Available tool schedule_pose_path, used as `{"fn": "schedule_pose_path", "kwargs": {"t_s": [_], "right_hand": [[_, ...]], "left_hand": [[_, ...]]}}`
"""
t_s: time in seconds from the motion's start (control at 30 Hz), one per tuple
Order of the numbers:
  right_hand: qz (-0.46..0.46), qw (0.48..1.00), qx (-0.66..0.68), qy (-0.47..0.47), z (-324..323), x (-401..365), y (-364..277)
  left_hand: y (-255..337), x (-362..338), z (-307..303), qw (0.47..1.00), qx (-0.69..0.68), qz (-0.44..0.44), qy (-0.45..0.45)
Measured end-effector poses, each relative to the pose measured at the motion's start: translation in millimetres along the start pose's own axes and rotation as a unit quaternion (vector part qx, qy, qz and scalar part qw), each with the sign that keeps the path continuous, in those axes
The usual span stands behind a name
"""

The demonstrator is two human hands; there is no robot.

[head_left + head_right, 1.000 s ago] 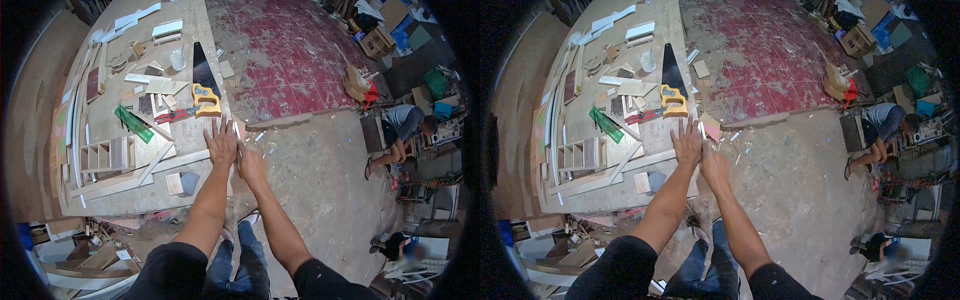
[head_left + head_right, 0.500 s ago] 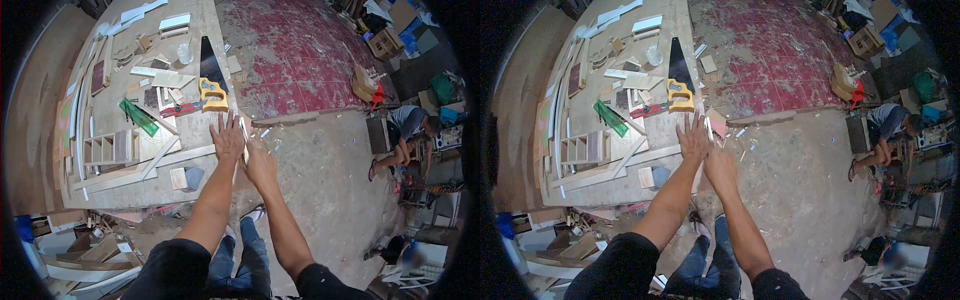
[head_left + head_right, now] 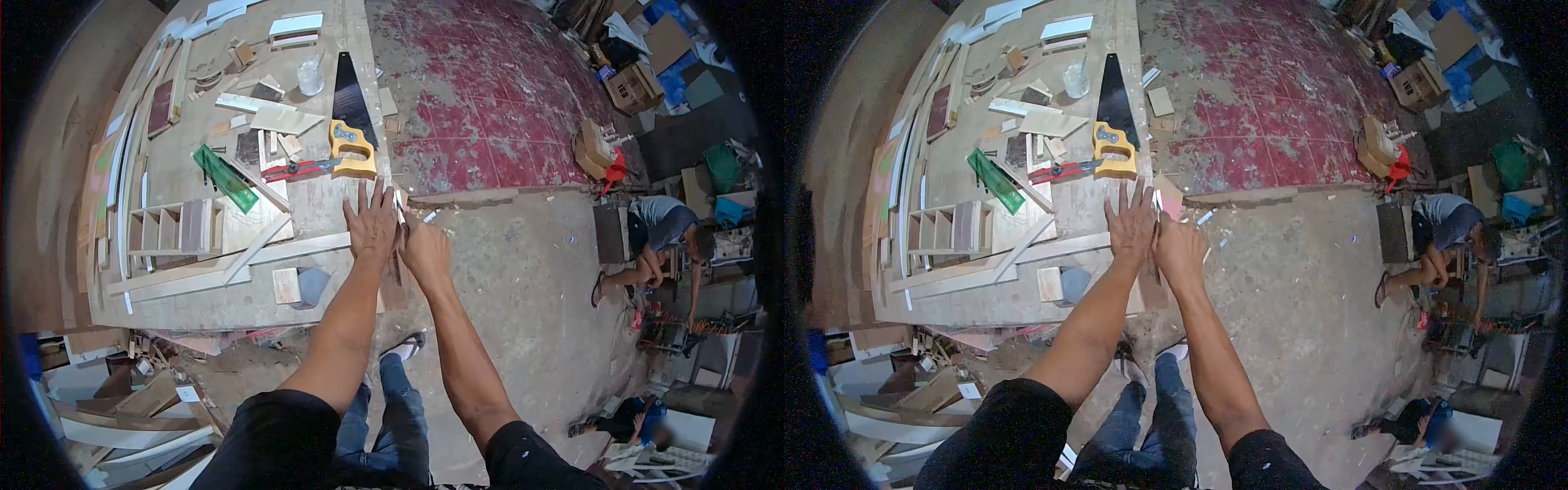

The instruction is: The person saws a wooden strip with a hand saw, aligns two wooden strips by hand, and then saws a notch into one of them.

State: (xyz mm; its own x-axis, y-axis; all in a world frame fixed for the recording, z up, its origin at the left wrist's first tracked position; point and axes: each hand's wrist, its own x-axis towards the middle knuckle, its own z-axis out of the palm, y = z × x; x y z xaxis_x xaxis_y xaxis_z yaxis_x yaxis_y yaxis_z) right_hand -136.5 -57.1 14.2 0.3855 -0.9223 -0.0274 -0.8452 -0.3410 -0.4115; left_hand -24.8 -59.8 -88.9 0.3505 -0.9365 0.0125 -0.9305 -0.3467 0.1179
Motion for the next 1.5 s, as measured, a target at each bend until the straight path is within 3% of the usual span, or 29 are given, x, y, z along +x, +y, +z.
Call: {"fn": "schedule_pose_path", "kwargs": {"t_s": [0.13, 0.23, 0.33, 0.4, 0.53, 0.63, 0.67, 0.73, 0.93, 1.13, 1.27, 1.4, 1.5], "right_hand": [[-0.007, 0.998, -0.049, -0.026, -4, 1, 0], [0.008, 0.999, -0.038, -0.016, -44, -27, -16], [0.005, 0.998, -0.065, -0.013, -7, 4, -4], [-0.01, 0.996, -0.079, -0.037, 15, 28, 12], [-0.017, 0.994, -0.099, -0.037, 28, -15, 23], [0.022, 0.999, -0.018, -0.031, 48, -59, 42], [0.038, 0.999, 0.003, 0.011, 46, -53, 42], [0.078, 0.996, 0.028, 0.025, 45, -73, 47], [0.071, 0.993, 0.049, 0.085, -45, -82, 31], [0.046, 0.979, 0.105, 0.169, -79, -101, 33], [0.113, 0.958, 0.166, 0.204, -75, -151, 60], [0.271, 0.938, 0.204, 0.075, -52, -237, 117], [0.248, 0.948, 0.185, 0.076, 4, -311, 172]], "left_hand": [[1, -10, -3, 1.0, 0.011, 0.013, -0.009], [3, -9, -24, 1.0, -0.002, 0.004, -0.028], [1, -10, -12, 0.999, -0.001, 0.008, -0.053], [-3, -1, 5, 0.999, 0.049, 0.023, 0.004], [6, -2, -27, 0.998, -0.006, -0.003, -0.067], [8, -18, -23, 0.998, -0.029, 0.006, -0.046], [4, -3, -28, 0.999, -0.034, 0.003, -0.028], [2, -8, -28, 0.998, -0.027, 0.002, -0.05], [7, -8, -30, 0.999, -0.047, -0.001, 0.009], [8, -16, -35, 0.999, -0.038, 0.002, -0.002], [6, -22, -23, 0.999, -0.026, 0.025, 0.022], [12, -20, -16, 0.998, -0.027, 0.034, 0.04], [10, -15, -4, 0.995, -0.013, 0.07, 0.075]]}}
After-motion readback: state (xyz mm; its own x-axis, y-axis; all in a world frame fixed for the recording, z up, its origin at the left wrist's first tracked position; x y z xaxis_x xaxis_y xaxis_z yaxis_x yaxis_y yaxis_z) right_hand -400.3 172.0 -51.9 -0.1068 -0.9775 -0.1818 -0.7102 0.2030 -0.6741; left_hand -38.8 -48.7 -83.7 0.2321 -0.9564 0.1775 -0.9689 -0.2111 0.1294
